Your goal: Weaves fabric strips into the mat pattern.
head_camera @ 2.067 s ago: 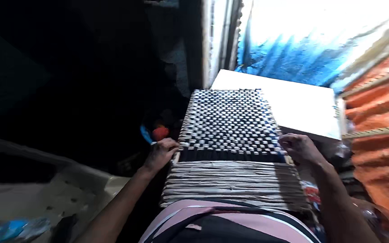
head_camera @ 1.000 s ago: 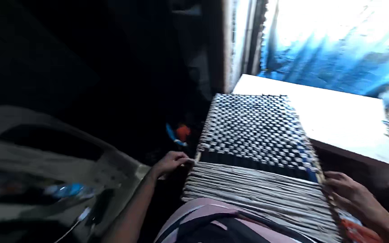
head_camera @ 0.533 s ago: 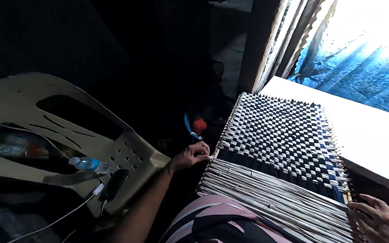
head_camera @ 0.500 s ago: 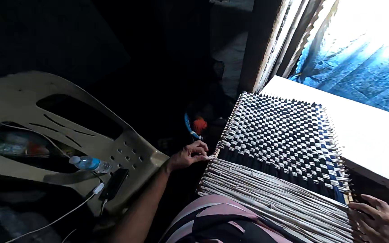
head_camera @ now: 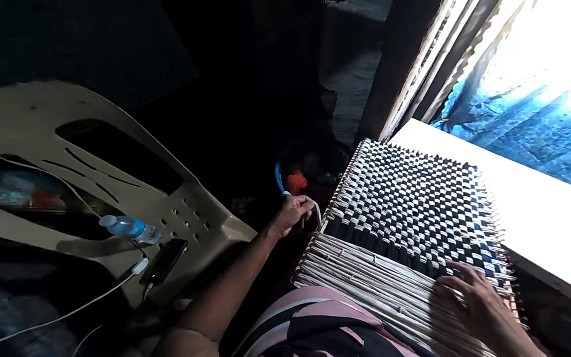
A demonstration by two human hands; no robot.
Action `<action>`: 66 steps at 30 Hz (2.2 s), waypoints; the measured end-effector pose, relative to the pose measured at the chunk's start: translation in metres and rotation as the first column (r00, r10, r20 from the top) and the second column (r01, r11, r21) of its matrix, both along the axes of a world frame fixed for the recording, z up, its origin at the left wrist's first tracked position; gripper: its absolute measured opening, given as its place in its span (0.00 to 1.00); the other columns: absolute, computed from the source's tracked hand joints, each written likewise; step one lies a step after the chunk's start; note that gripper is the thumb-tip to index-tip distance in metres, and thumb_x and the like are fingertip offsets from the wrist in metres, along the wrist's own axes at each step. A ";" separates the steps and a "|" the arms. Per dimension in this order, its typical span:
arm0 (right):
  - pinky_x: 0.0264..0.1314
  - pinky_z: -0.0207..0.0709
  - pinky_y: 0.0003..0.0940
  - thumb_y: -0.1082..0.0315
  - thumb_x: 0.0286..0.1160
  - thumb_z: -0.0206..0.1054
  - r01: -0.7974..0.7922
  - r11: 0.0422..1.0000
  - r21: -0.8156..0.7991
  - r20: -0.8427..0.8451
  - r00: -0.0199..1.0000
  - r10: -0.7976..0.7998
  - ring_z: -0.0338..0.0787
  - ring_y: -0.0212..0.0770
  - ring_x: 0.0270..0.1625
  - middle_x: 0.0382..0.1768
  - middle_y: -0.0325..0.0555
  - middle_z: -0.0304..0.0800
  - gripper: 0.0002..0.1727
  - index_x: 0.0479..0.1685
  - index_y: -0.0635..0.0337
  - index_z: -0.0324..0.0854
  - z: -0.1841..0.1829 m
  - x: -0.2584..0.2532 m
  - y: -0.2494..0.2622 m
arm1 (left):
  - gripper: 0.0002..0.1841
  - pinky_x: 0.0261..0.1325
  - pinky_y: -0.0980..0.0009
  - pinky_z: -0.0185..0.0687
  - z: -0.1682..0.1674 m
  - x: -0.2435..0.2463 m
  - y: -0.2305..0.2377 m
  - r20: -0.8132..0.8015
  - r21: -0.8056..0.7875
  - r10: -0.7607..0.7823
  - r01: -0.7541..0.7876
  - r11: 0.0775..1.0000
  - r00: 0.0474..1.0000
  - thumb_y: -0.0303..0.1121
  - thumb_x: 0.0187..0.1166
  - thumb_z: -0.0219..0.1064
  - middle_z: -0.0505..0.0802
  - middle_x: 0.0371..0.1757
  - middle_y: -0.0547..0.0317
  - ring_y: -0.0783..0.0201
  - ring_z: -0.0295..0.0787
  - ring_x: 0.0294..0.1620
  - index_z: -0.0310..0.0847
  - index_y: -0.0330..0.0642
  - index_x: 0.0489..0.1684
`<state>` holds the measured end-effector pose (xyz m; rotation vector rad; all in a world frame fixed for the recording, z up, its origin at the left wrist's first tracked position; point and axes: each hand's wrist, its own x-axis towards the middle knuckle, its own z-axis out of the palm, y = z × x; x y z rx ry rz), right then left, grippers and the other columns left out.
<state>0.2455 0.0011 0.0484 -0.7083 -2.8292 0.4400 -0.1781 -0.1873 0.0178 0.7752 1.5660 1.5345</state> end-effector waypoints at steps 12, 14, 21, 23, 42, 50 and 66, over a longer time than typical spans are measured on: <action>0.68 0.82 0.53 0.57 0.85 0.61 -0.303 0.903 -0.304 -0.015 0.950 0.313 0.91 0.53 0.61 0.59 0.57 0.90 0.27 0.78 0.64 0.75 0.015 -0.176 -0.047 | 0.07 0.43 0.80 0.80 0.035 -0.005 -0.037 -0.328 0.073 -0.243 0.281 0.957 0.913 0.31 0.82 0.66 0.90 0.33 0.71 0.81 0.83 0.34 0.88 0.40 0.38; 0.64 0.84 0.51 0.55 0.81 0.66 -0.359 0.868 -0.342 -0.077 0.932 0.355 0.92 0.51 0.56 0.60 0.56 0.90 0.34 0.85 0.60 0.69 0.010 -0.204 -0.059 | 0.08 0.48 0.80 0.83 0.036 -0.009 -0.049 -0.343 0.084 -0.297 0.344 0.935 0.891 0.33 0.82 0.67 0.93 0.37 0.71 0.82 0.86 0.38 0.89 0.39 0.41; 0.56 0.85 0.49 0.66 0.85 0.58 -0.558 0.810 -0.182 -0.126 0.830 0.543 0.90 0.56 0.55 0.48 0.59 0.88 0.13 0.53 0.64 0.86 0.000 -0.246 -0.101 | 0.11 0.39 0.79 0.83 0.022 -0.015 -0.062 -0.291 0.000 -0.525 0.549 0.836 0.800 0.33 0.89 0.59 0.89 0.34 0.66 0.79 0.84 0.31 0.87 0.37 0.43; 0.58 0.85 0.48 0.68 0.84 0.58 -0.559 0.810 -0.177 -0.145 0.829 0.540 0.90 0.56 0.56 0.49 0.59 0.89 0.13 0.53 0.65 0.86 -0.002 -0.247 -0.101 | 0.12 0.45 0.75 0.86 0.010 -0.018 -0.051 -0.290 -0.024 -0.436 0.449 0.893 0.852 0.28 0.86 0.56 0.90 0.47 0.61 0.74 0.86 0.39 0.82 0.36 0.58; 0.54 0.86 0.27 0.69 0.82 0.59 -0.278 0.810 -0.516 -0.522 0.852 -0.040 0.90 0.31 0.51 0.52 0.47 0.90 0.13 0.46 0.68 0.88 0.022 -0.193 -0.042 | 0.08 0.57 0.74 0.87 -0.072 0.014 0.017 -0.292 0.277 0.095 -0.011 0.961 0.952 0.26 0.79 0.69 0.94 0.44 0.57 0.73 0.91 0.46 0.87 0.31 0.47; 0.60 0.86 0.34 0.69 0.82 0.57 -0.219 0.600 -0.769 -0.477 0.822 -0.311 0.95 0.34 0.46 0.37 0.40 0.97 0.15 0.36 0.60 0.90 0.021 -0.136 -0.028 | 0.08 0.62 0.75 0.86 -0.055 0.019 0.010 -0.446 0.133 0.076 -0.019 0.991 0.892 0.30 0.79 0.71 0.96 0.47 0.58 0.74 0.91 0.50 0.91 0.36 0.47; 0.48 0.87 0.27 0.62 0.76 0.67 -0.226 0.680 -0.698 -0.506 0.827 -0.246 0.91 0.28 0.40 0.36 0.31 0.93 0.08 0.35 0.53 0.90 0.032 -0.090 -0.024 | 0.08 0.28 0.82 0.77 0.037 -0.022 -0.038 -0.278 0.178 -0.163 0.217 0.960 0.947 0.34 0.91 0.56 0.85 0.21 0.72 0.79 0.79 0.20 0.78 0.44 0.43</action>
